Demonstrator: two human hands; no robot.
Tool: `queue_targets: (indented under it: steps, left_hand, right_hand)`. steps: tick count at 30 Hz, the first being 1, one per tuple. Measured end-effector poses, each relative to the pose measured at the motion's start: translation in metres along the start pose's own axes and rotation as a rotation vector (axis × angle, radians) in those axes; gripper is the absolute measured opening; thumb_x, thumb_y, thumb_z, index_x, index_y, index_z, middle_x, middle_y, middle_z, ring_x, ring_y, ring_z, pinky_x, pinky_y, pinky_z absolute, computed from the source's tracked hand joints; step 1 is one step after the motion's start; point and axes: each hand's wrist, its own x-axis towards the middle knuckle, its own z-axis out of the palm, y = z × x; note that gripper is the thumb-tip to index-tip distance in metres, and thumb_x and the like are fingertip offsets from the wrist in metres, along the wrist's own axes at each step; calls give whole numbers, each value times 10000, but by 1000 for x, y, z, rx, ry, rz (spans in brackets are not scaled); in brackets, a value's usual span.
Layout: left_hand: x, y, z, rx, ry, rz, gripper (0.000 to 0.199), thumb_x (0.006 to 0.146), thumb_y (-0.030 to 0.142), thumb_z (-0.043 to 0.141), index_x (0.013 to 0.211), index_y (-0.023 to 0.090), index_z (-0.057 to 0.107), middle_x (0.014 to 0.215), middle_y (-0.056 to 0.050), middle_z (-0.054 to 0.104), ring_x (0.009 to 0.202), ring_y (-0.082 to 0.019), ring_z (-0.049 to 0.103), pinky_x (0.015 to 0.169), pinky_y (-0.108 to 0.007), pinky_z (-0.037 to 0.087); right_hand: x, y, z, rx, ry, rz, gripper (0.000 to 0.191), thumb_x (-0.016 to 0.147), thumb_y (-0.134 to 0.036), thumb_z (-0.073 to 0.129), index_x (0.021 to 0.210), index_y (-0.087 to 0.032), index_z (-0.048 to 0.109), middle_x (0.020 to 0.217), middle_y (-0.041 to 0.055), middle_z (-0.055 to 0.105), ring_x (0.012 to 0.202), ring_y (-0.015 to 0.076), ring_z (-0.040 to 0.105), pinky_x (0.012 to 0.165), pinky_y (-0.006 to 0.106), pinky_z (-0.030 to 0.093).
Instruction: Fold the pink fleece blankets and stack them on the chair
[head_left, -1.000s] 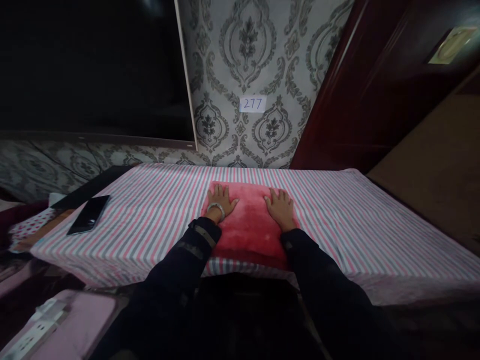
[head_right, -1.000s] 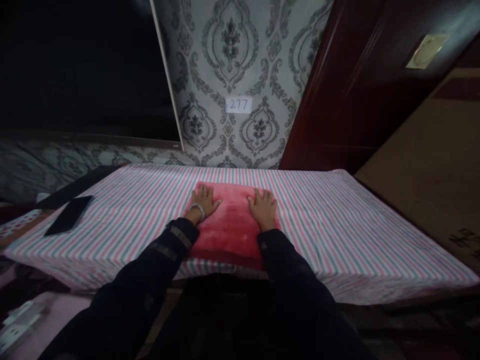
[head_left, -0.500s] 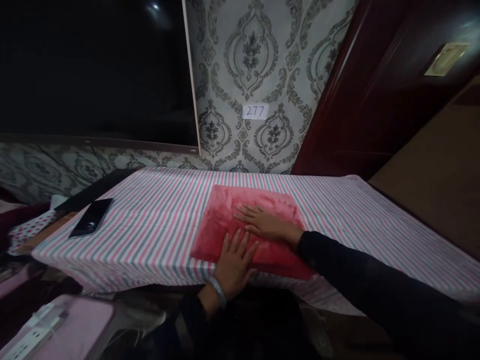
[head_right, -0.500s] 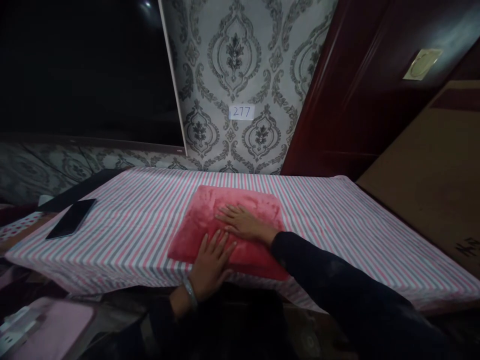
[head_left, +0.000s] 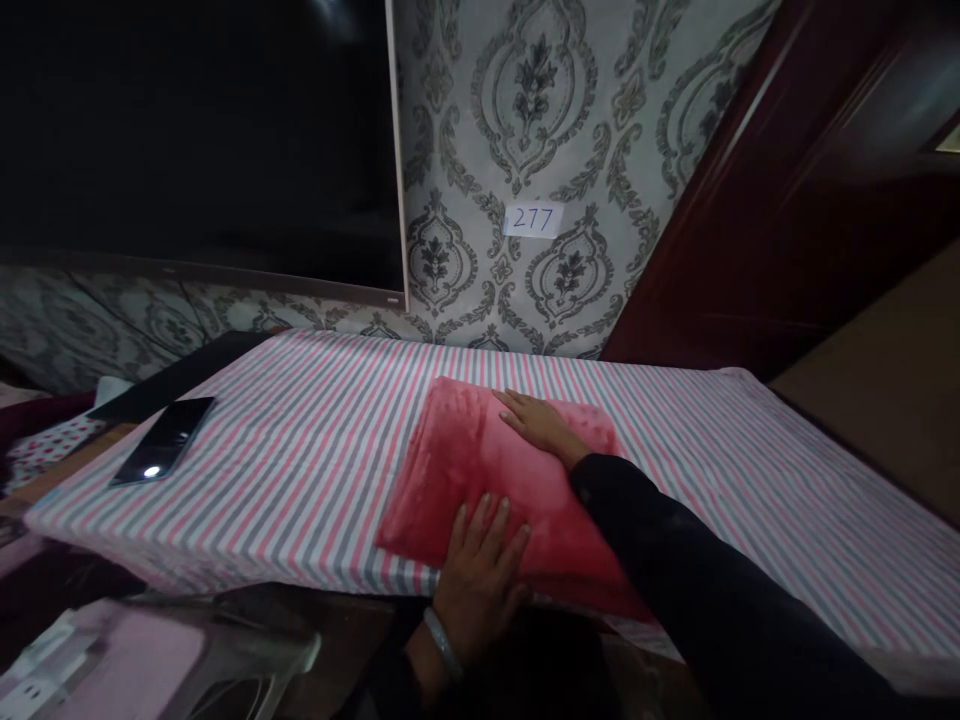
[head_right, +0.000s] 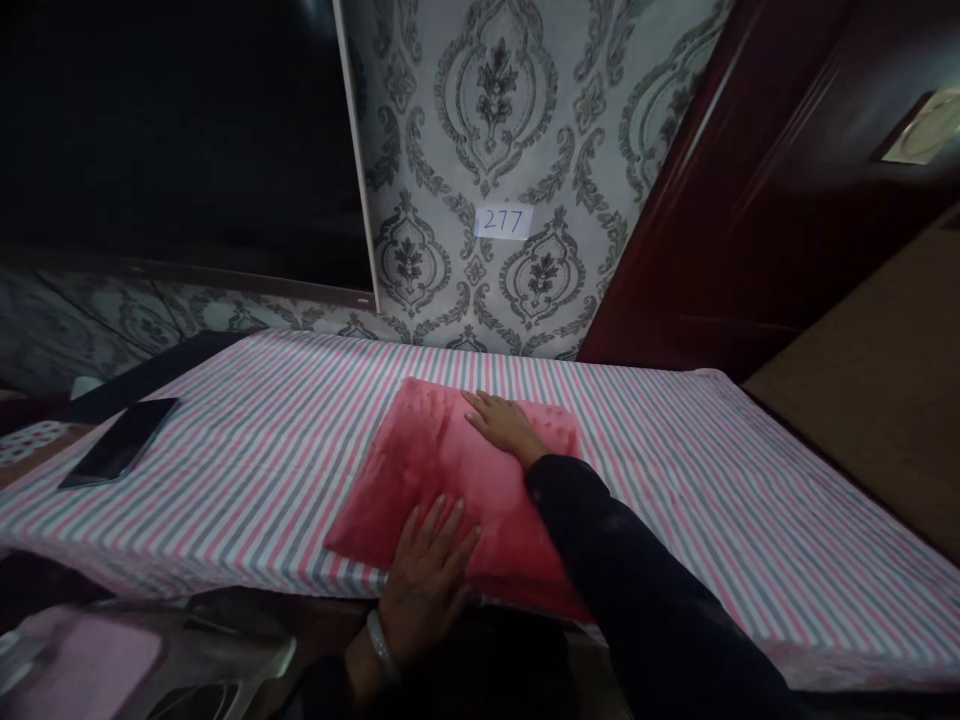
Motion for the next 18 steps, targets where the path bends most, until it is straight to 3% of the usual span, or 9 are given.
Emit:
queue_targets:
  steps: [4,8,12,15,18]
  left_hand:
    - [5,3,-11,16,-3,-2,651,888,401,655,1497,256,477,1599,-96,423,1507,-356,309,1201,-616,274]
    - [16,-2,-47,-47,-47,37,539,942,352,582,1465,247,504,1477,-78,572,1402,-289,477,1202,-556,314]
    - [23,-24,-71,2,9,-60,457,974,265,496,1426,224,547,1362,-79,658,1317,-259,551,1221,-552,280]
    - [18,-40,-63,140,18,-162,449,942,355,559,1363,208,618,1408,-141,615,1355,-364,502,1150,-639,318]
    - [8,-46,-46,234,30,-220,477,917,405,595,1361,234,629,1495,-162,532,1405,-422,428,1096,-663,336]
  right_hand:
    - [0,-3,-8,-18,-47,23,595,1071,-485,261,1620,-257,266,1635,110,350,1486,269,362,1190,476,325]
    - [-3,-23,-26,-31,-88,63,619,1063,-499,275,1626,-246,246,1677,143,206,1533,339,231,1186,597,275]
    - [-10,-68,-33,0,-67,-299,637,1048,-554,322,1626,-302,225,1697,96,134,1564,313,94,1209,620,172]
    - [-6,-98,-27,22,-139,-537,642,1048,-568,338,1621,-299,235,1693,80,172,1566,289,90,1225,603,120]
    - [17,-108,-16,24,-202,-568,663,1042,-589,343,1618,-273,249,1693,85,172,1566,300,76,1222,628,85]
